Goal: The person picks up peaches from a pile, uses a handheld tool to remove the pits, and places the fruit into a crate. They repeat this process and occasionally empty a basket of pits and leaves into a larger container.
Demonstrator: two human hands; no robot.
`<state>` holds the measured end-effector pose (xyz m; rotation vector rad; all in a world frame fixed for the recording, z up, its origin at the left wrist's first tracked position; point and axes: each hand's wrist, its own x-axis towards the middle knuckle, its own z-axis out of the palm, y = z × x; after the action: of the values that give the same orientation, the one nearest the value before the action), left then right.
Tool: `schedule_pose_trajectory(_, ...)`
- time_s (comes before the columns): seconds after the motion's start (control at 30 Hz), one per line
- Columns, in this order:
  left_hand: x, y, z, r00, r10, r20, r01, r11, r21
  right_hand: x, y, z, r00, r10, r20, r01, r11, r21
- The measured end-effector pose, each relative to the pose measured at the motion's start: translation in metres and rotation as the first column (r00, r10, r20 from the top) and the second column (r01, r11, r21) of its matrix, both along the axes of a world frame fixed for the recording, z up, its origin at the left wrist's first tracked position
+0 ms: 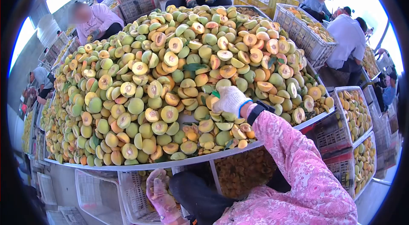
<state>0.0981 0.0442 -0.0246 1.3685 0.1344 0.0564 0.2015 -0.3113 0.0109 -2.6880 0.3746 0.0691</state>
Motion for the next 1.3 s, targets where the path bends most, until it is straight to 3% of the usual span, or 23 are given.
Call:
schedule_pose_trajectory(0.1,-0.006,-0.032,0.005,0.980,-0.198,0.035,0.201,0.972,-0.125,-0.038,0.025,0.021,0.985,0.085,0.152,-0.150,0.860,0.487)
schedule_pose_trajectory(0.17,-0.010,-0.056,0.003,0.949,-0.315,0.008,0.304,0.908,-0.289,-0.070,0.058,0.055,0.947,0.322,-0.003,-0.290,0.854,0.432)
schedule_pose_trajectory(0.23,-0.016,-0.086,0.003,0.929,-0.369,-0.021,0.323,0.838,-0.439,-0.097,0.082,0.045,0.870,0.478,0.116,-0.471,0.740,0.481)
schedule_pose_trajectory(0.3,-0.020,-0.090,-0.019,0.923,-0.381,-0.048,0.380,0.925,-0.026,-0.116,0.100,0.030,0.824,0.522,0.219,-0.566,0.750,0.342)
schedule_pose_trajectory(0.37,-0.022,-0.096,-0.026,0.904,-0.392,-0.171,0.251,0.809,-0.531,-0.130,0.103,0.028,0.907,0.334,0.257,-0.405,0.860,0.311)
schedule_pose_trajectory(0.43,-0.026,-0.091,-0.024,0.895,-0.405,-0.184,0.146,0.658,-0.739,-0.149,0.099,0.027,0.966,0.057,0.252,-0.151,0.916,0.371)
schedule_pose_trajectory(0.47,-0.028,-0.089,-0.025,0.903,-0.382,-0.196,0.113,0.651,-0.750,-0.160,0.097,0.026,0.985,0.046,0.168,-0.103,0.931,0.349)
schedule_pose_trajectory(0.5,-0.030,-0.087,-0.026,0.909,-0.362,-0.208,0.083,0.645,-0.760,-0.170,0.099,0.029,0.991,0.127,0.041,-0.134,0.937,0.324)
schedule_pose_trajectory(0.57,-0.033,-0.087,-0.028,0.916,-0.357,-0.182,0.107,0.656,-0.747,-0.192,0.105,0.009,0.968,0.250,-0.009,-0.240,0.939,0.248)
schedule_pose_trajectory(0.8,-0.049,-0.090,-0.041,0.923,-0.376,-0.086,0.224,0.705,-0.673,-0.203,0.128,-0.031,0.977,0.196,-0.085,-0.168,0.952,0.257)
schedule_pose_trajectory(0.93,-0.053,-0.087,-0.041,0.931,-0.364,-0.026,0.303,0.812,-0.499,-0.198,0.139,-0.038,0.968,0.166,-0.190,-0.068,0.896,0.439)
schedule_pose_trajectory(1.03,-0.048,-0.081,-0.046,0.928,-0.369,-0.043,0.330,0.873,-0.358,-0.194,0.146,-0.052,0.936,0.286,-0.205,-0.153,0.856,0.494)
schedule_pose_trajectory(1.07,-0.047,-0.079,-0.046,0.927,-0.372,-0.052,0.331,0.873,-0.357,-0.191,0.154,-0.054,0.951,0.299,-0.075,-0.231,0.854,0.466)
schedule_pose_trajectory(1.17,-0.043,-0.073,-0.047,0.915,-0.393,-0.093,0.340,0.874,-0.347,-0.191,0.158,-0.036,0.886,0.308,-0.347,0.010,0.735,0.678)
schedule_pose_trajectory(1.2,-0.043,-0.071,-0.044,0.905,-0.408,-0.118,0.349,0.873,-0.339,-0.190,0.159,-0.028,0.824,0.310,-0.474,0.231,0.580,0.781)
schedule_pose_trajectory(1.3,-0.041,-0.063,-0.046,0.874,-0.474,-0.110,0.427,0.856,-0.292,-0.204,0.172,-0.029,0.806,0.332,-0.490,0.475,0.130,0.870)
